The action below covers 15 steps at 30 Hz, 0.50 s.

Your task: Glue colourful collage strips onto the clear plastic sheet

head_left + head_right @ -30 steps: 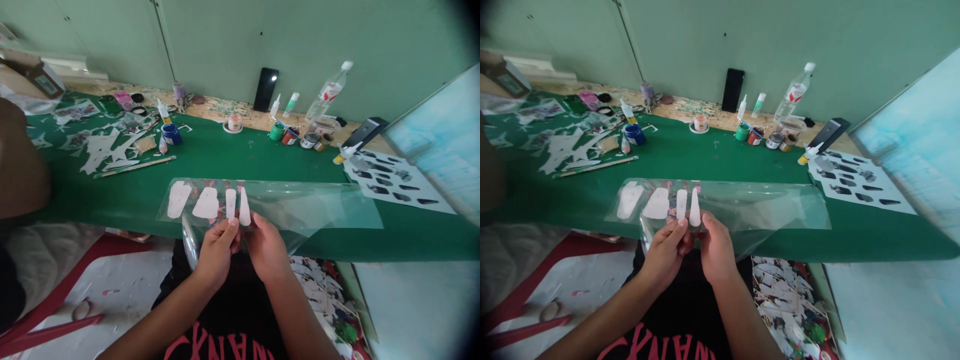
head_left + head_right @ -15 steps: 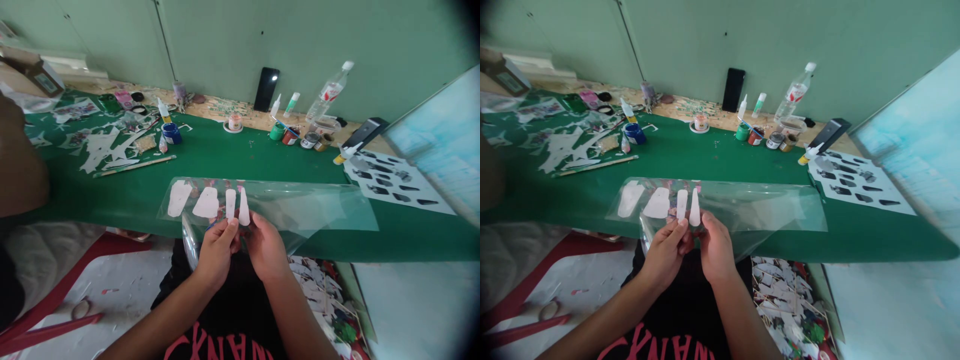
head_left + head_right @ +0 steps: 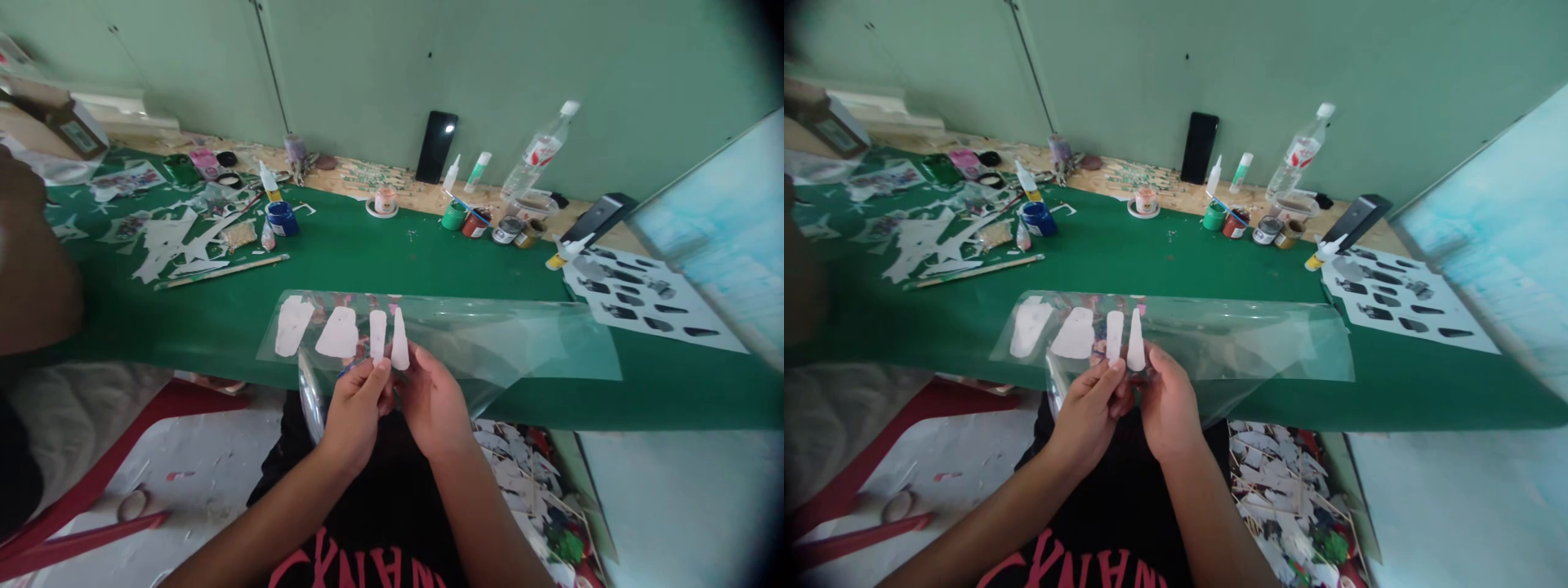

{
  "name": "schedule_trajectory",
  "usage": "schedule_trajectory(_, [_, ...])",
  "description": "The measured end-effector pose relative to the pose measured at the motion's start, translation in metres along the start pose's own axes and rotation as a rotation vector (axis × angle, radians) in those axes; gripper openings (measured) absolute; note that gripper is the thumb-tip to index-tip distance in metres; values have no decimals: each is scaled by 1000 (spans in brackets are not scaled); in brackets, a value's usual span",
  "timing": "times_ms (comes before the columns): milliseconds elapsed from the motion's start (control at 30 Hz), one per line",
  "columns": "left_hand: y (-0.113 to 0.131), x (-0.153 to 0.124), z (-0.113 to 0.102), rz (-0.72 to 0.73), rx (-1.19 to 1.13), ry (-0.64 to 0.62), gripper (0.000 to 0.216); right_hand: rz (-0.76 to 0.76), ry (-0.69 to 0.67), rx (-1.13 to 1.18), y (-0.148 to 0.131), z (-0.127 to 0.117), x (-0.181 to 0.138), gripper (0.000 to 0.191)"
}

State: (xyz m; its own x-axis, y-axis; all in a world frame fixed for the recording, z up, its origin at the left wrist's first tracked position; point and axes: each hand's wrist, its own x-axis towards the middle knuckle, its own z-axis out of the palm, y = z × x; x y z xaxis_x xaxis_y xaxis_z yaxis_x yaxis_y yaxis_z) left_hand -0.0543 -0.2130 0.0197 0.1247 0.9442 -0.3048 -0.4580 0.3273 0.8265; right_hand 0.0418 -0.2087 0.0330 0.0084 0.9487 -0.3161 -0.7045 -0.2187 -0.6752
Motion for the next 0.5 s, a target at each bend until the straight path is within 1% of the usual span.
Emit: schedule_trajectory(500, [-1, -1, 0, -32, -24, -15, 44, 25, 4, 63, 2, 0, 2, 34])
